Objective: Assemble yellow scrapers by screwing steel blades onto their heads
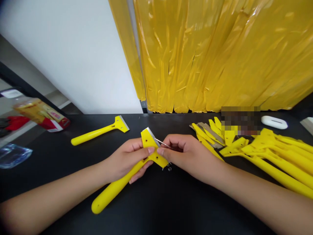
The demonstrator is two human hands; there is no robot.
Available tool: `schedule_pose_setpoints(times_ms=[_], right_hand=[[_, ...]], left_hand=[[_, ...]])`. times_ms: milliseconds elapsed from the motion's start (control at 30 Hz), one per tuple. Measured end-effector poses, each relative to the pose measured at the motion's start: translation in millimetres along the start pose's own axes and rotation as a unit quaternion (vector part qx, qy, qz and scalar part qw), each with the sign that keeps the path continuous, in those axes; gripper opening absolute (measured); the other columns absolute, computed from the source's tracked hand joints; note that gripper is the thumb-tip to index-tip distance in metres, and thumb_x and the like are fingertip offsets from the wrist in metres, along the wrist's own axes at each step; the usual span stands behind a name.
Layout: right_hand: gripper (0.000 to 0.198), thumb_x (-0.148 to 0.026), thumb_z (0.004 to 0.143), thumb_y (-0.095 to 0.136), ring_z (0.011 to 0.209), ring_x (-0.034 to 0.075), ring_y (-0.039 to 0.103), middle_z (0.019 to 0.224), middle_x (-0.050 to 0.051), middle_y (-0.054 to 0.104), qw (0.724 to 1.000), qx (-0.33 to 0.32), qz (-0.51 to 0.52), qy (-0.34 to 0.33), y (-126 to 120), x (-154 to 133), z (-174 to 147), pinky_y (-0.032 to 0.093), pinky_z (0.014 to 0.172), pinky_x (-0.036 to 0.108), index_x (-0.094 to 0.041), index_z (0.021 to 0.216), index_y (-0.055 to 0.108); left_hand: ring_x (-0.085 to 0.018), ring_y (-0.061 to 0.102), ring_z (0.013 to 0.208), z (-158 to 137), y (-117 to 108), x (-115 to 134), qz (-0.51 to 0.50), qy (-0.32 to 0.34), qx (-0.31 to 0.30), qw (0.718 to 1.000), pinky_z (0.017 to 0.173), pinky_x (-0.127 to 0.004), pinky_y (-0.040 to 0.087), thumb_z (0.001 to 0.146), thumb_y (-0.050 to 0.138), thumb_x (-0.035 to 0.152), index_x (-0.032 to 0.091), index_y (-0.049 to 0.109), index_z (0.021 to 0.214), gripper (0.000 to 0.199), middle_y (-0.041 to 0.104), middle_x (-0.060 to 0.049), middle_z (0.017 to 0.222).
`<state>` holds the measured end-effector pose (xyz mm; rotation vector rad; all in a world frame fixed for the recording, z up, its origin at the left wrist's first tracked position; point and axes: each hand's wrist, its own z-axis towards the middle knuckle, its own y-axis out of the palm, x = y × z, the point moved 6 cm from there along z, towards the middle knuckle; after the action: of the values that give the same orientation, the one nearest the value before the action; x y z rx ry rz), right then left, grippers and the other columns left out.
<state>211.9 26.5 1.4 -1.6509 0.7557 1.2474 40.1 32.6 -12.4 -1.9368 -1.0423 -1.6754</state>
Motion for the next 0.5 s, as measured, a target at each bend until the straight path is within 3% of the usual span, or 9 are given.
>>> schedule_pose_setpoints(times_ms=[100,200,267,300,333,400,467,500], right_hand=[[0.029,-0.045,0.094,0.08,0.069,0.013,0.043,0.072,-0.006,0.051,1.0,-0.009,0.004,0.013,2.4,0.7,-0.5,0.031,0.062,0.028,-0.022,0.083,0.066],[0.027,-0.045,0.097,0.074,0.069,0.013,0.046,0.073,-0.005,0.054,0.998,0.051,-0.023,-0.009,-5.1,-7.4,-2.6,0.033,0.063,0.027,-0.023,0.084,0.067],[0.034,-0.046,0.1,0.07,0.069,0.013,0.045,0.071,-0.004,0.051,0.993,0.11,-0.041,-0.032,-12.5,-17.2,-6.4,0.034,0.063,0.027,-0.022,0.077,0.063],[0.038,-0.048,0.1,0.069,0.067,0.013,0.043,0.069,-0.004,0.049,0.991,0.121,-0.039,-0.038,-13.5,-21.6,-8.6,0.034,0.061,0.027,-0.021,0.074,0.061],[0.042,-0.052,0.1,0.069,0.065,0.012,0.041,0.068,-0.004,0.046,0.992,0.116,-0.027,-0.035,-12.0,-24.6,-10.4,0.033,0.059,0.027,-0.021,0.073,0.061],[0.047,-0.063,0.097,0.068,0.058,0.011,0.035,0.069,-0.004,0.048,0.997,0.077,0.026,0.002,-3.5,-25.9,-13.9,0.026,0.052,0.027,-0.021,0.077,0.066],[0.053,-0.073,0.091,0.07,0.052,0.009,0.028,0.069,-0.004,0.05,0.992,0.043,0.093,0.07,8.1,-21.6,-18.4,0.016,0.046,0.028,-0.021,0.08,0.067],[0.055,-0.074,0.087,0.073,0.05,0.008,0.024,0.068,-0.004,0.049,0.986,0.035,0.122,0.108,13.9,-18.4,-21.0,0.013,0.044,0.029,-0.021,0.077,0.064]], left_hand=[[-0.008,0.053,0.036,1.9,-0.2,0.5,-0.001,-0.001,0.01,1.0,0.032,-0.015,0.039,0.107,0.06,0.044,0.02,0.057,0.097,0.025,0.058,0.007,0.066],[-0.007,0.05,0.036,0.7,-2.1,8.5,0.037,0.011,0.036,0.999,0.033,-0.018,0.037,0.107,0.055,0.045,0.022,0.053,0.094,0.027,0.056,0.007,0.069],[-0.008,0.049,0.04,-4.3,-4.5,22.4,0.138,0.046,0.072,0.987,0.038,-0.02,0.039,0.109,0.05,0.045,0.023,0.049,0.091,0.029,0.054,0.007,0.071],[-0.009,0.051,0.044,-8.4,-5.2,32.2,0.222,0.075,0.097,0.967,0.042,-0.022,0.042,0.11,0.047,0.044,0.023,0.048,0.089,0.03,0.054,0.006,0.072],[-0.011,0.055,0.05,-13.0,-2.5,43.1,0.339,0.113,0.111,0.927,0.049,-0.024,0.045,0.11,0.046,0.039,0.023,0.05,0.089,0.027,0.056,0.004,0.073],[-0.018,0.064,0.066,-21.1,7.8,57.0,0.569,0.16,0.121,0.798,0.061,-0.03,0.049,0.107,0.048,0.03,0.021,0.056,0.096,0.016,0.064,-0.002,0.083],[-0.022,0.068,0.07,-24.4,16.8,57.0,0.714,0.151,0.113,0.674,0.059,-0.032,0.048,0.106,0.047,0.024,0.018,0.061,0.105,0.015,0.068,-0.007,0.09],[-0.024,0.069,0.07,-24.6,20.7,53.9,0.759,0.143,0.107,0.626,0.057,-0.032,0.046,0.105,0.047,0.022,0.017,0.062,0.108,0.016,0.069,-0.008,0.092]])
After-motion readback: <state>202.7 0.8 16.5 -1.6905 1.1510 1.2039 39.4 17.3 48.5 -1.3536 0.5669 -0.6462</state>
